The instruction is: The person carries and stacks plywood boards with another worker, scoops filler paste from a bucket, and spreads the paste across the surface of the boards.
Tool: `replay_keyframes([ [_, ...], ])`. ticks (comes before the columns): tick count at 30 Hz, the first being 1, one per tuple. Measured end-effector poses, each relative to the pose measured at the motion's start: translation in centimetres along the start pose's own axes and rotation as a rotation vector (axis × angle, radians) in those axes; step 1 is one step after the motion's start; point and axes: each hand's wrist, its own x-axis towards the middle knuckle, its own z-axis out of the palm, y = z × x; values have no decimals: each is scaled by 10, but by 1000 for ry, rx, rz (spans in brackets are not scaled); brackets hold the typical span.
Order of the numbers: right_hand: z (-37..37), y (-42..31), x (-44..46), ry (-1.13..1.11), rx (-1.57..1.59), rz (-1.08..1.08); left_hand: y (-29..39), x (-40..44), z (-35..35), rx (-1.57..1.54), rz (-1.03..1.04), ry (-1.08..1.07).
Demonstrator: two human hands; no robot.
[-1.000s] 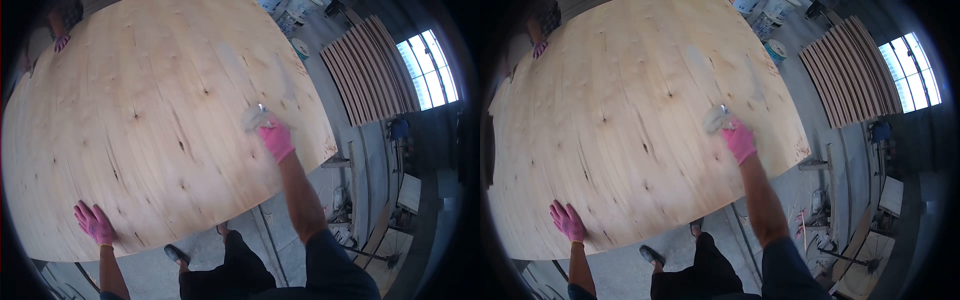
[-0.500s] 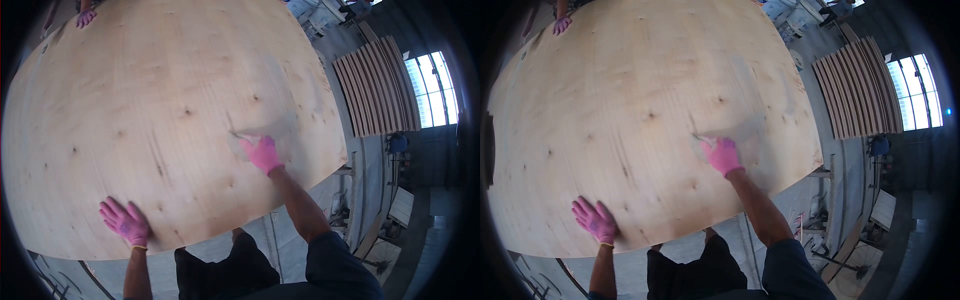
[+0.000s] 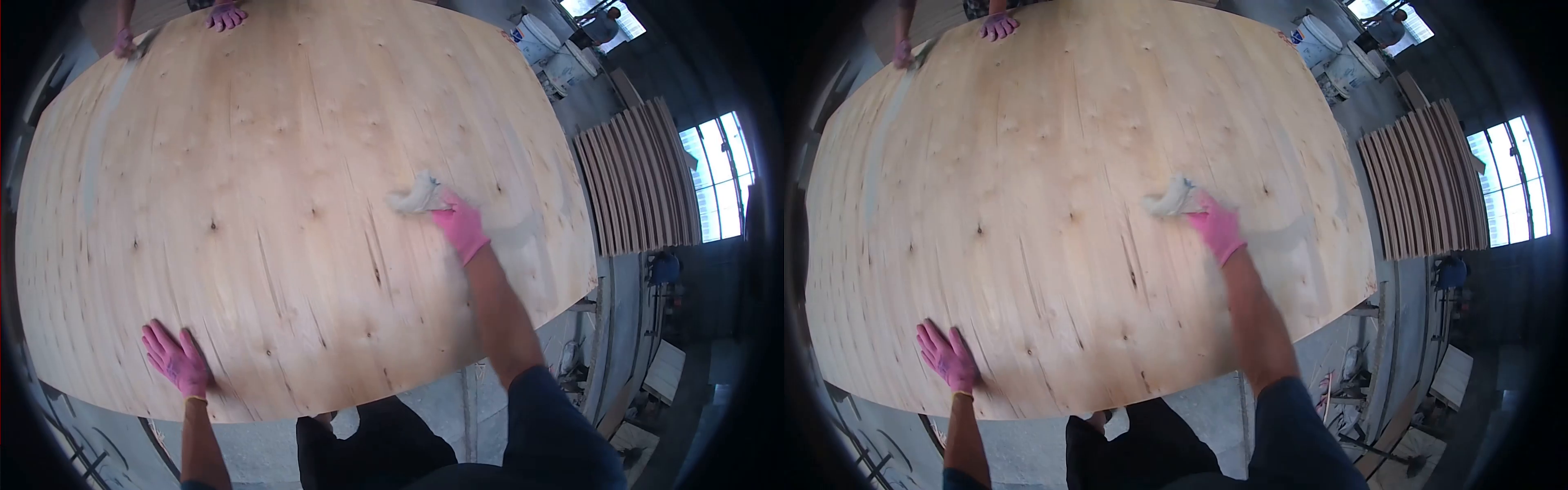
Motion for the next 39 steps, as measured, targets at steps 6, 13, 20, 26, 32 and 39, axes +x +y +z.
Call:
replay_keyframes([
  [6, 14, -54, 63, 36, -602, 200, -4, -4, 6, 11, 18, 29],
  [13, 53, -80, -96, -372, -898, -241, -10, -5, 13, 5, 68, 41],
  [20, 151, -113, -172, -276, -485, -55, -13, 11, -1, -72, 176, 3],
  [26, 231, -123, -88, -229, 33, 416, -32, 118, -7, -79, -96, -26],
  [32, 252, -154, 25, -281, 234, -205, -40, 124, -1, -70, -69, -18],
  [39, 213, -126, 91, -185, 607, -55, -38, 127, -3, -84, -73, -40],
])
